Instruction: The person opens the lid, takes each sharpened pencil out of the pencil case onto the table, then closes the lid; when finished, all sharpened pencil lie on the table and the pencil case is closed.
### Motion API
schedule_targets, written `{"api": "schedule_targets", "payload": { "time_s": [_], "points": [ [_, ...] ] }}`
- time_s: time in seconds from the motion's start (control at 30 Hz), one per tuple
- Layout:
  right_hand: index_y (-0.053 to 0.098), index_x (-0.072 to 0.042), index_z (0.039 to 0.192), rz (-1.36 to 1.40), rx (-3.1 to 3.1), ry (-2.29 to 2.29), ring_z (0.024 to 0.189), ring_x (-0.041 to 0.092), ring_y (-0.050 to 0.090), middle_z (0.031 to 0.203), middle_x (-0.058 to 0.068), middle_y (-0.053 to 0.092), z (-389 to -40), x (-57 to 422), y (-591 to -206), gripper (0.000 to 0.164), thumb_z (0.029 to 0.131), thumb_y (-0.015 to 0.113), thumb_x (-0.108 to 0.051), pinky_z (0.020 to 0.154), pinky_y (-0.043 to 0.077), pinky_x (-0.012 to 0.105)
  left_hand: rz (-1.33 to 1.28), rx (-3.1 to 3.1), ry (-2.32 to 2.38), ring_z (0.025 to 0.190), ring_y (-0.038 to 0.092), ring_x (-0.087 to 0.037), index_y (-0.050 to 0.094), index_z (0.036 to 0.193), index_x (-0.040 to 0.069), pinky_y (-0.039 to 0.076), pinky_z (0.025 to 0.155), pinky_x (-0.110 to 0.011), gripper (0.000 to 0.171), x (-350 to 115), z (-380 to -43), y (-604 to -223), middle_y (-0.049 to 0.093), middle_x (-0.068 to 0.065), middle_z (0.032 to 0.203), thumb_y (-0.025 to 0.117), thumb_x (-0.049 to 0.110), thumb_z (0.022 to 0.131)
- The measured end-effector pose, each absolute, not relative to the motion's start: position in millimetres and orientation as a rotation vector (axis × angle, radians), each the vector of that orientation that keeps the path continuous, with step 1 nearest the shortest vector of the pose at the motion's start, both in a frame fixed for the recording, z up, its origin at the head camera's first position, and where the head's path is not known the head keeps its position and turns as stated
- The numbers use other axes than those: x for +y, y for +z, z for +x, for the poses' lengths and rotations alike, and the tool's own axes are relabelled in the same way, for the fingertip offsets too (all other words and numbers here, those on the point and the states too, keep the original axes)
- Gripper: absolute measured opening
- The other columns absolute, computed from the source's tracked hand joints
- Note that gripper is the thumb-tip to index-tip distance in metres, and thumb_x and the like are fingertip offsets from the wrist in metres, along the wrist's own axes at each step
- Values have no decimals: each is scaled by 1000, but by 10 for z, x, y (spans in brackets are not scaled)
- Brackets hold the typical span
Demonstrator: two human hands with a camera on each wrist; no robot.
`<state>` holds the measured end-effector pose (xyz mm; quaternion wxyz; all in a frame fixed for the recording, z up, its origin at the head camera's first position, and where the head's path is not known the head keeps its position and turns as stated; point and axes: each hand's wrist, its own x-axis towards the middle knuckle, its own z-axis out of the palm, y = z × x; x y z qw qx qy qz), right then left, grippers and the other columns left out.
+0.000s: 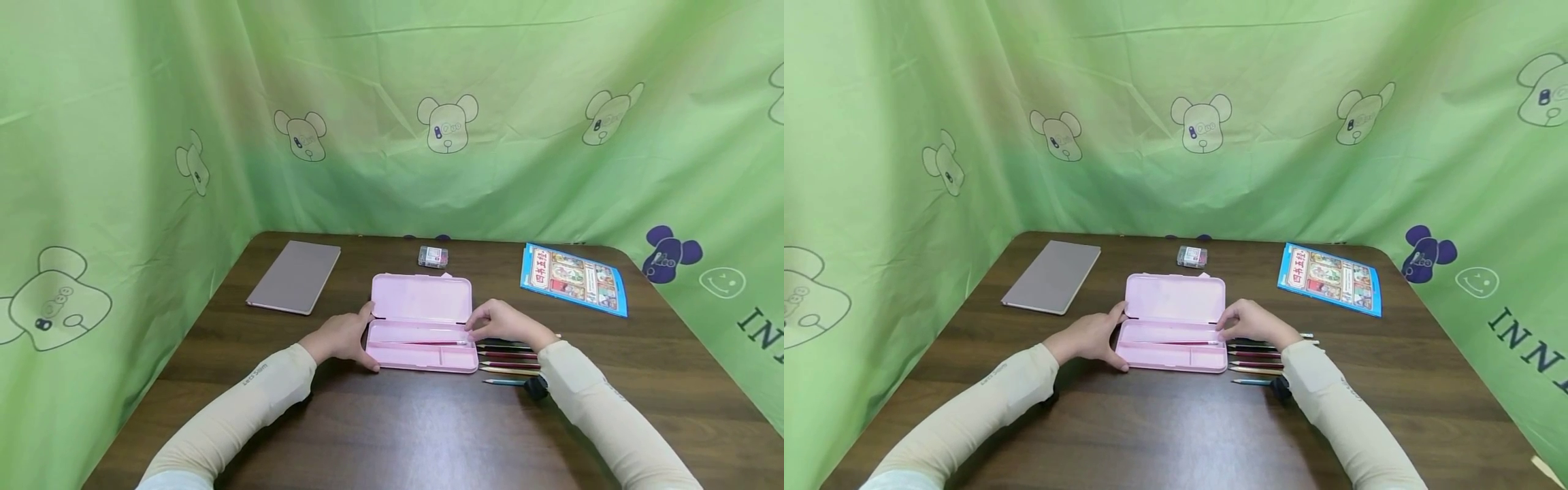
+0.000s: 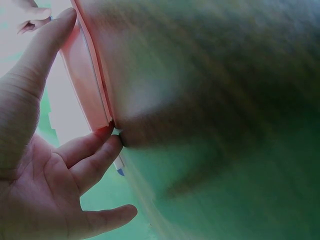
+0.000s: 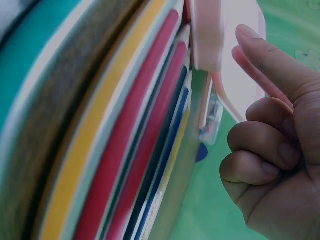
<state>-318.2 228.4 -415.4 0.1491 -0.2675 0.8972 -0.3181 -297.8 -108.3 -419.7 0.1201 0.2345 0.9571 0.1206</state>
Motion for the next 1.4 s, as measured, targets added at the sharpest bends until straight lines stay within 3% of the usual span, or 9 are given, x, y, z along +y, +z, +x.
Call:
{"api": "schedule_targets", "payload": {
  "time_s": [0.27,0.53,0.87,0.97,1.17,1.4],
  "points": [
    [73,-10,84,-781,2536,-863,60,8,45,73,-4,64,-3187,2175,-4208,11,77,75,-17,58,42,21,686,2801,350,107,60,-27,18,144,2,46,89,-41,126,-1077,-2975,-4188,58,-7,128,82,59,52],
    [72,-8,80,-801,2529,-823,61,8,49,68,-2,65,-3191,2113,-4211,4,77,73,-11,60,46,22,698,2806,350,107,60,-25,17,144,2,46,89,-40,127,-1077,-2993,-4199,57,-5,129,81,60,52],
    [69,-7,76,-911,2537,-784,55,4,43,59,-6,54,-3180,2121,-4198,7,81,69,-11,54,39,19,687,2795,351,109,59,-25,16,145,1,46,91,-39,126,-1071,-2986,-4178,56,-5,131,81,59,53],
    [67,-6,78,-914,2510,-843,55,3,42,60,-5,53,-3155,2156,-4161,7,83,66,-10,53,38,19,683,2788,360,110,59,-25,16,145,1,45,92,-39,126,-1068,-2979,-4176,56,-5,131,81,59,54],
    [67,-5,88,-827,2537,-903,62,4,48,75,2,64,-3135,2299,-4133,12,88,62,-15,64,45,22,695,2796,354,109,59,-25,18,144,3,46,91,-40,125,-1067,-2972,-4188,57,-4,130,81,59,53],
    [65,-4,89,-696,2605,-971,50,1,38,64,3,56,-3060,2488,-4110,17,89,61,-21,53,38,21,684,2792,356,110,59,-26,17,145,3,45,91,-41,125,-1079,-2979,-4188,57,-6,129,82,59,53]
  ]
}}
